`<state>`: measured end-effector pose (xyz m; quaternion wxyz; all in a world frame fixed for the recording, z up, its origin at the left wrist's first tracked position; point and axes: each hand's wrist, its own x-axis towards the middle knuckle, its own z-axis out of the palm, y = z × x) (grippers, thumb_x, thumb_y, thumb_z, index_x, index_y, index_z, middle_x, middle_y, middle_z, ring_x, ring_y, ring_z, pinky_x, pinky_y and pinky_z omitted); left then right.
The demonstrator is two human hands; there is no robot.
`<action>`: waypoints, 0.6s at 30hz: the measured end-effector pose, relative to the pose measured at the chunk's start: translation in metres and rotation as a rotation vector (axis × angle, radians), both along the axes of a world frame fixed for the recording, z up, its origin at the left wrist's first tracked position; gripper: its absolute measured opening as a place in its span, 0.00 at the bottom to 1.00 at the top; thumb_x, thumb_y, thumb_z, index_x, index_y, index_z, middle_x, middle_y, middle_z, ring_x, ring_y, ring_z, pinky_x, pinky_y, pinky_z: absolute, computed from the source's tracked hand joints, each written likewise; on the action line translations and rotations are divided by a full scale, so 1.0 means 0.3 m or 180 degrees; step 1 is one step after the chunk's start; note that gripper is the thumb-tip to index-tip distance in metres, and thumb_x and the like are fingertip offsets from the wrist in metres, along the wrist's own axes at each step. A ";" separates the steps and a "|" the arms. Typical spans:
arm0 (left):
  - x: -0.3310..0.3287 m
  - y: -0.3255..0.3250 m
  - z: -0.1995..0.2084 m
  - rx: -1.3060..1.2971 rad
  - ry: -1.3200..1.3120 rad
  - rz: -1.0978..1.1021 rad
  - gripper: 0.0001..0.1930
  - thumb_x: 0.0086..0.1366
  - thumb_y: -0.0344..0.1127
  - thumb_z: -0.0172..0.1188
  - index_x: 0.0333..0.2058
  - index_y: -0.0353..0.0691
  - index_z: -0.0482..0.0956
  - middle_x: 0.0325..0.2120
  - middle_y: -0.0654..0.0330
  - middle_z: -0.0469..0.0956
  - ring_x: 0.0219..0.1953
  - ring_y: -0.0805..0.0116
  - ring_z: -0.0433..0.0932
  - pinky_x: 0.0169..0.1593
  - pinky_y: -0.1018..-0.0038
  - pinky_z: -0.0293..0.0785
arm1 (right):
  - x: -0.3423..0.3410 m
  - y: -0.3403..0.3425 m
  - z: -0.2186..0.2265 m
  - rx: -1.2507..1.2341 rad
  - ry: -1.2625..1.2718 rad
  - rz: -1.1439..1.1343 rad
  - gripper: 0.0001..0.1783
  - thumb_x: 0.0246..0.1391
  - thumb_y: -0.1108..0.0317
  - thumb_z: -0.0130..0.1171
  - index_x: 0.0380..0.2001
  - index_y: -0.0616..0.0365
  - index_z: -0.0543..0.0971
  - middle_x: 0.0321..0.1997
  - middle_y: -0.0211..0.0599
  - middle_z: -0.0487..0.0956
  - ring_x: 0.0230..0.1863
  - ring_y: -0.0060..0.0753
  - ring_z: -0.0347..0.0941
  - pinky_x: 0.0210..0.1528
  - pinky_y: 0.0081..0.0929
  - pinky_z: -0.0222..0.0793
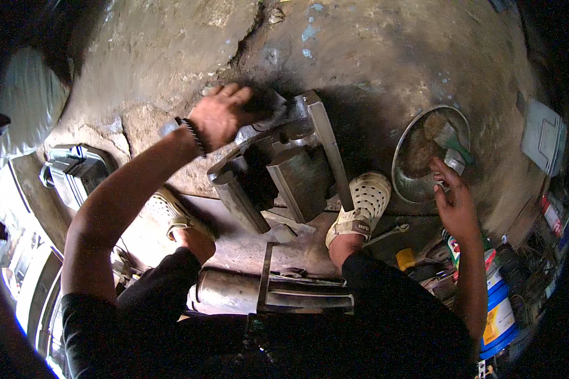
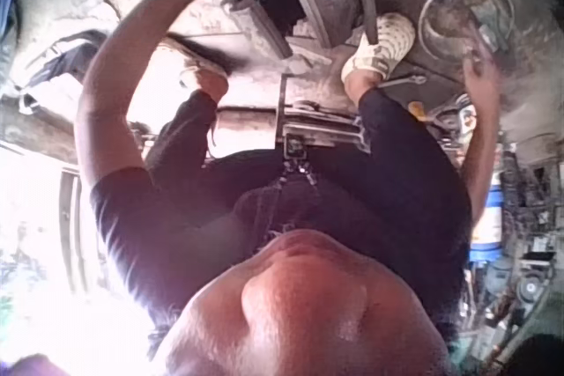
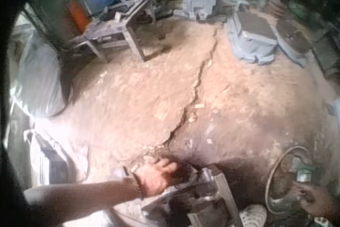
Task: The person sits on the floor and cleans a metal part using a cloth and a brush. They wipe the part, apply liquid from a bottle, and continue scrubbing with the brush.
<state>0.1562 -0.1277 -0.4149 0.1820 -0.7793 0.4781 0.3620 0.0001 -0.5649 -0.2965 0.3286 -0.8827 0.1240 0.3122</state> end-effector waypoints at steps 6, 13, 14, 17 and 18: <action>0.020 0.034 -0.005 -0.1005 0.0416 -0.0085 0.20 0.61 0.39 0.55 0.52 0.50 0.79 0.56 0.52 0.70 0.57 0.53 0.71 0.56 0.57 0.73 | -0.011 -0.007 0.001 -0.0067 0.0023 0.0071 0.28 0.59 0.80 0.49 0.63 0.54 0.68 0.56 0.42 0.76 0.52 0.35 0.73 0.57 0.34 0.68; 0.011 -0.173 -0.011 -0.2426 0.2063 0.3786 0.13 0.65 0.36 0.52 0.44 0.39 0.81 0.34 0.44 0.81 0.39 0.49 0.81 0.44 0.62 0.79 | -0.007 -0.012 0.001 0.0193 0.0080 -0.0070 0.27 0.60 0.77 0.50 0.63 0.56 0.67 0.56 0.41 0.76 0.52 0.32 0.72 0.59 0.31 0.66; 0.013 -0.198 -0.010 -0.2422 0.1943 0.3569 0.13 0.65 0.35 0.51 0.43 0.38 0.80 0.35 0.44 0.81 0.39 0.49 0.81 0.44 0.62 0.78 | -0.007 -0.012 0.004 0.0047 0.0075 0.0017 0.27 0.60 0.78 0.50 0.63 0.56 0.68 0.56 0.41 0.76 0.52 0.32 0.72 0.59 0.30 0.66; 0.036 -0.242 0.021 -0.1737 0.1920 0.2765 0.13 0.62 0.33 0.51 0.41 0.37 0.81 0.38 0.45 0.81 0.41 0.48 0.81 0.45 0.61 0.77 | -0.001 -0.004 0.015 -0.0046 0.0174 0.0055 0.27 0.60 0.78 0.49 0.63 0.57 0.68 0.55 0.42 0.76 0.52 0.32 0.73 0.58 0.30 0.66; 0.042 -0.256 0.036 -0.1392 0.1936 0.2611 0.15 0.61 0.34 0.52 0.42 0.38 0.82 0.41 0.47 0.81 0.43 0.49 0.81 0.48 0.63 0.77 | 0.001 -0.002 0.018 -0.0065 0.0217 0.0079 0.27 0.60 0.79 0.49 0.63 0.57 0.68 0.55 0.42 0.76 0.52 0.32 0.73 0.58 0.30 0.66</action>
